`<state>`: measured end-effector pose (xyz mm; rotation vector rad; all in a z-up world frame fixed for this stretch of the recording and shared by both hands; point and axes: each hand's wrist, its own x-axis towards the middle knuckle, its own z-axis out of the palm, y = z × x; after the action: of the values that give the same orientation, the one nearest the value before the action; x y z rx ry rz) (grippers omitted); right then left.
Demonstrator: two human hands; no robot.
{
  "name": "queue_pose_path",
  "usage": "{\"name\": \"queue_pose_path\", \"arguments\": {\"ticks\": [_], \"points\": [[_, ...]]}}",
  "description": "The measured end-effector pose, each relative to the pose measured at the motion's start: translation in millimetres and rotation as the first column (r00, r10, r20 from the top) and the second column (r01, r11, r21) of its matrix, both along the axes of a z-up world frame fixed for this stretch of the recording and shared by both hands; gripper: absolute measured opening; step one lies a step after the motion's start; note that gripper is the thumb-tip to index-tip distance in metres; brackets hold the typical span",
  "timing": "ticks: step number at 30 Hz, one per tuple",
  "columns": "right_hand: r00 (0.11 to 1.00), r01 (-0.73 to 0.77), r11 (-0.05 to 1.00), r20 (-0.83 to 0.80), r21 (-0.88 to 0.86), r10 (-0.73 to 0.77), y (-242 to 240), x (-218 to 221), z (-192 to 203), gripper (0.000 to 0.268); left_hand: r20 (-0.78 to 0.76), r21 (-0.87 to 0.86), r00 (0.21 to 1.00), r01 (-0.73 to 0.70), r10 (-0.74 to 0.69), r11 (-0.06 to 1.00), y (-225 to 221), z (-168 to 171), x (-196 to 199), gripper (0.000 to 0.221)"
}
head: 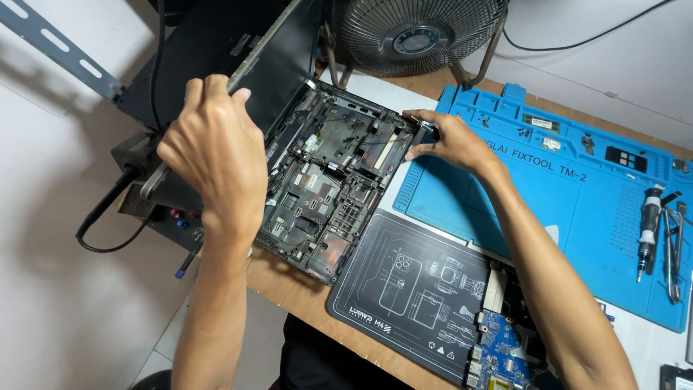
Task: Disassembling a laptop to remove the motherboard and inspect the SSD using hand tools.
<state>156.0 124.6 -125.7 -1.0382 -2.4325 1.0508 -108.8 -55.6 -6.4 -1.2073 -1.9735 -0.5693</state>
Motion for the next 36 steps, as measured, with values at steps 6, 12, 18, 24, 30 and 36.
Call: {"name": "queue_pose_path", "arguments": {"ticks": [6, 12, 18, 24, 30, 36], "points": [[0.996, 0.077, 0.997, -0.05, 0.022, -0.076, -11, 10, 4, 0.079, 0.056, -0.073, 0.997, 0.064, -0.06, 0.995, 0, 2, 7, 0.031], [0.99, 0.139, 0.989, 0.008, 0.043, -0.14, -29, 40, 29, 0.06, 0.059, -0.081, 0.971, 0.236, -0.232, 0.968, 3, 5, 30, 0.053], [0.966, 0.224, 0.974, 0.135, -0.023, -0.219, -61, 73, 49, 0.046, 0.132, -0.099, 0.908, 0.411, -0.397, 0.906, 18, -6, 71, 0.049], [0.932, 0.269, 0.956, 0.281, -0.114, -0.228, -94, 112, 54, 0.031, 0.199, -0.274, 0.833, 0.553, -0.516, 0.787, 39, -36, 146, 0.039], [0.759, 0.504, 0.862, 0.502, -0.052, -0.414, -148, 158, 70, 0.033, 0.636, -0.371, 0.484, 0.875, -0.601, 0.312, 22, -119, 230, 0.046], [0.605, 0.694, 0.718, 0.591, -0.063, -0.533, -197, 232, 35, 0.043, 0.819, -0.387, 0.381, 0.919, -0.43, 0.077, -7, -124, 252, 0.053]]}}
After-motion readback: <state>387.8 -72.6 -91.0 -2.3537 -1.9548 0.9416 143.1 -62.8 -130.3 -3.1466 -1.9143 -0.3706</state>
